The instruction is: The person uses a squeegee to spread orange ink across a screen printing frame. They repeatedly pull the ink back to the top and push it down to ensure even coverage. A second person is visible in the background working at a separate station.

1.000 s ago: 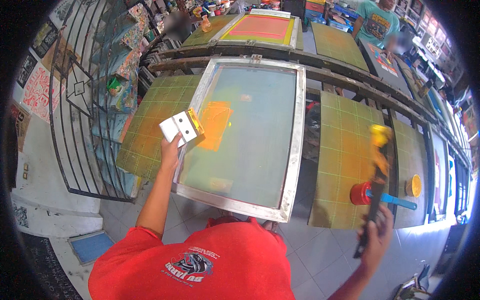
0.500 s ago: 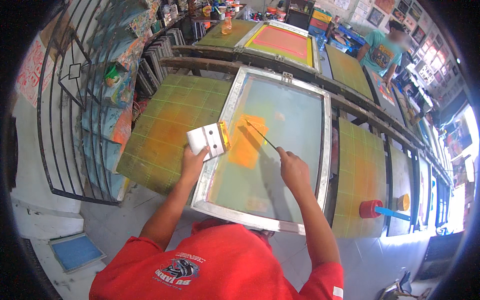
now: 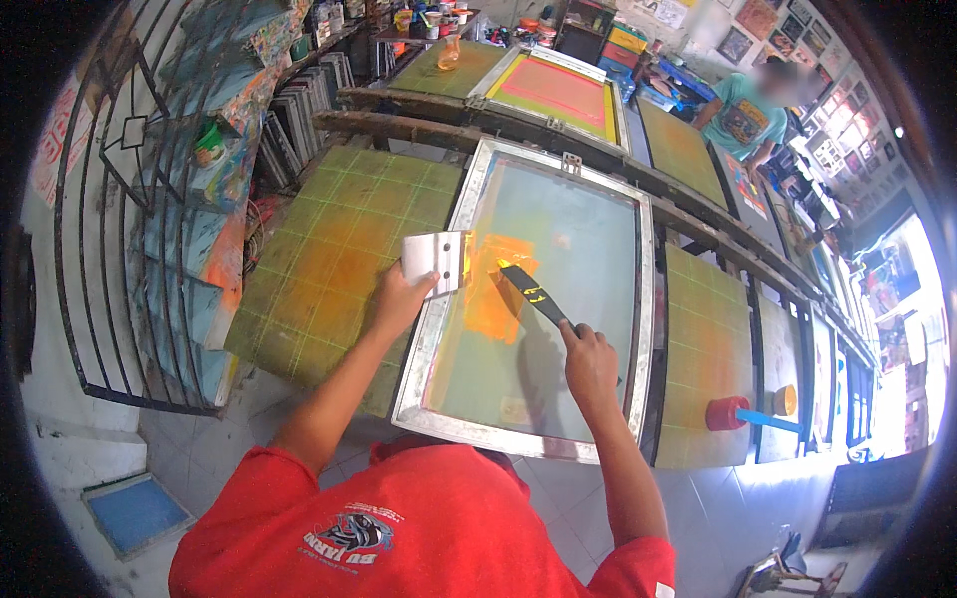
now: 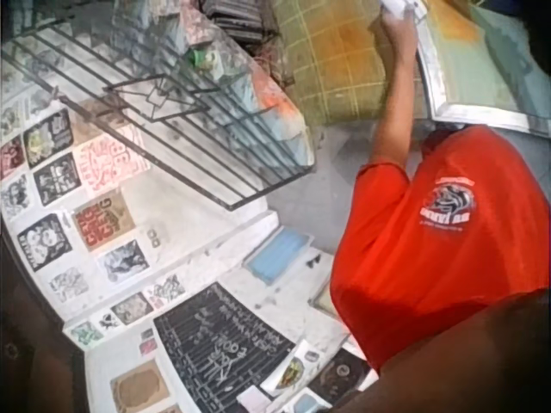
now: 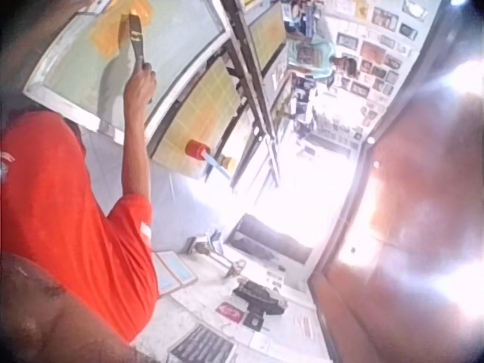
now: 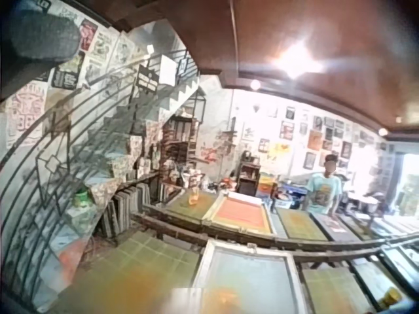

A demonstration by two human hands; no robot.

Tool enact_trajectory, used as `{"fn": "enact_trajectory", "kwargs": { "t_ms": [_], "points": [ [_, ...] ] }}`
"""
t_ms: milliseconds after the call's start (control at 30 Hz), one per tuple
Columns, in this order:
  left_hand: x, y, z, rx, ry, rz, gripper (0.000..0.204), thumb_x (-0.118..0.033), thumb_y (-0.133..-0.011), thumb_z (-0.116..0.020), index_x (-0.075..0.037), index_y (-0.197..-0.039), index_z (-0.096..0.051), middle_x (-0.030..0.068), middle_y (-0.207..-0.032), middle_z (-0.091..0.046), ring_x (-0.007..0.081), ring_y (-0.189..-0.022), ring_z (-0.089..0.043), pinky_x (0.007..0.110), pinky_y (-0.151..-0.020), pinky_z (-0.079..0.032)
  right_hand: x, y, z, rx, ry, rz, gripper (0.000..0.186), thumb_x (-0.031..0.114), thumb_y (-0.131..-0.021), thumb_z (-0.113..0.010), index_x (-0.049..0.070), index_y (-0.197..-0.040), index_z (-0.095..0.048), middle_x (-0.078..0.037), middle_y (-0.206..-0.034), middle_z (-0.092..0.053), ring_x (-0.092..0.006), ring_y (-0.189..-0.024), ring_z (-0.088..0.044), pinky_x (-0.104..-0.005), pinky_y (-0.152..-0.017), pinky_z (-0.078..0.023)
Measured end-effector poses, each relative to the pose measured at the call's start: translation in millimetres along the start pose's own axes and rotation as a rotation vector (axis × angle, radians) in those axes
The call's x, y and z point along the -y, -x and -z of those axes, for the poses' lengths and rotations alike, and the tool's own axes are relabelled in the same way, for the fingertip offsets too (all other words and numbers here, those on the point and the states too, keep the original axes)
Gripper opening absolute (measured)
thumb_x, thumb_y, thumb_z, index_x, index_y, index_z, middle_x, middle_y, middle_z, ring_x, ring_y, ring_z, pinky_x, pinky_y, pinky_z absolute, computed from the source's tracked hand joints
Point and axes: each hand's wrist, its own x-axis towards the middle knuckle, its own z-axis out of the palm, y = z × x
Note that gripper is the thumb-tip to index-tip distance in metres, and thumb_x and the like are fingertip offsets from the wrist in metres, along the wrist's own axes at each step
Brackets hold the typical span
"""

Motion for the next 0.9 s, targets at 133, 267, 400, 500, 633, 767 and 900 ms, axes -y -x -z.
{"fn": "enact_trajectory", "kwargs": {
  "t_ms": [133,267,400,500,633,767,900],
  "points": [
    [-1,-33,-16,0.081,-0.126,-0.172,0.038,-0.018,-0.077,-0.07,0.006,-0.105,-0.06,0.0218,-0.091,-0.067,0.035,-0.085,-0.066,0.04,-0.076,-0.051,8,10,7,-0.039,-0.315,-0.172,0.033,0.007,-0.082,-0.061,0.01,-0.114,-0.064,-0.016,-0.099,-0.067,-0.0329,-0.083,-0.065,-0.04,-0.071,-0.052],
    [-13,-56,-31,0.288,-0.375,-0.224,0.038,-0.019,-0.077,-0.067,0.0,-0.109,-0.061,0.0228,-0.097,-0.066,0.0377,-0.09,-0.064,0.044,-0.078,-0.05,6,24,-4,-0.011,-0.655,-0.495,0.032,0.007,-0.081,-0.065,0.006,-0.113,-0.065,-0.022,-0.1,-0.067,-0.0346,-0.089,-0.066,-0.0369,-0.075,-0.051],
    [-30,-64,-57,0.449,-0.528,-0.357,0.029,-0.013,-0.076,-0.064,-0.003,-0.103,-0.063,0.0193,-0.094,-0.066,0.0375,-0.089,-0.063,0.046,-0.076,-0.05,-11,58,-42,-0.224,-0.873,-0.524,0.034,0.004,-0.083,-0.062,-0.001,-0.116,-0.062,-0.018,-0.089,-0.068,-0.0254,-0.076,-0.066,-0.0339,-0.07,-0.05],
    [-25,-75,-65,0.55,-0.711,-0.427,0.024,-0.014,-0.074,-0.064,-0.005,-0.097,-0.064,0.0172,-0.091,-0.066,0.036,-0.089,-0.063,0.045,-0.075,-0.05,6,72,-25,-0.161,-1.081,-0.666,0.035,0.002,-0.084,-0.06,-0.002,-0.118,-0.061,-0.012,-0.083,-0.066,-0.017,-0.072,-0.063,-0.0293,-0.068,-0.049],
    [-16,-79,-83,0.623,-0.861,-0.536,0.017,-0.012,-0.072,-0.065,-0.007,-0.088,-0.064,0.0142,-0.087,-0.066,0.0338,-0.086,-0.063,0.045,-0.073,-0.05,14,97,-26,-0.248,-1.108,-0.693,0.035,0.002,-0.084,-0.059,-0.002,-0.119,-0.06,-0.008,-0.081,-0.065,-0.013,-0.07,-0.061,-0.0265,-0.065,-0.048],
    [-13,-90,-96,0.603,-0.916,-0.64,0.018,-0.009,-0.071,-0.065,-0.008,-0.089,-0.065,0.0115,-0.088,-0.066,0.0324,-0.089,-0.061,0.044,-0.074,-0.051,18,110,-34,-0.24,-1.126,-0.685,0.036,0.007,-0.088,-0.06,0.002,-0.123,-0.058,-0.006,-0.091,-0.066,-0.0102,-0.072,-0.061,-0.0231,-0.057,-0.047],
    [-11,-85,-96,0.587,-0.935,-0.639,0.021,-0.005,-0.07,-0.064,-0.008,-0.091,-0.064,0.0104,-0.089,-0.064,0.0306,-0.095,-0.058,0.044,-0.077,-0.05,24,115,-32,-0.257,-1.133,-0.703,0.036,0.006,-0.088,-0.06,0.001,-0.124,-0.058,-0.007,-0.095,-0.066,-0.0109,-0.073,-0.062,-0.0236,-0.058,-0.047]
  ]
}}
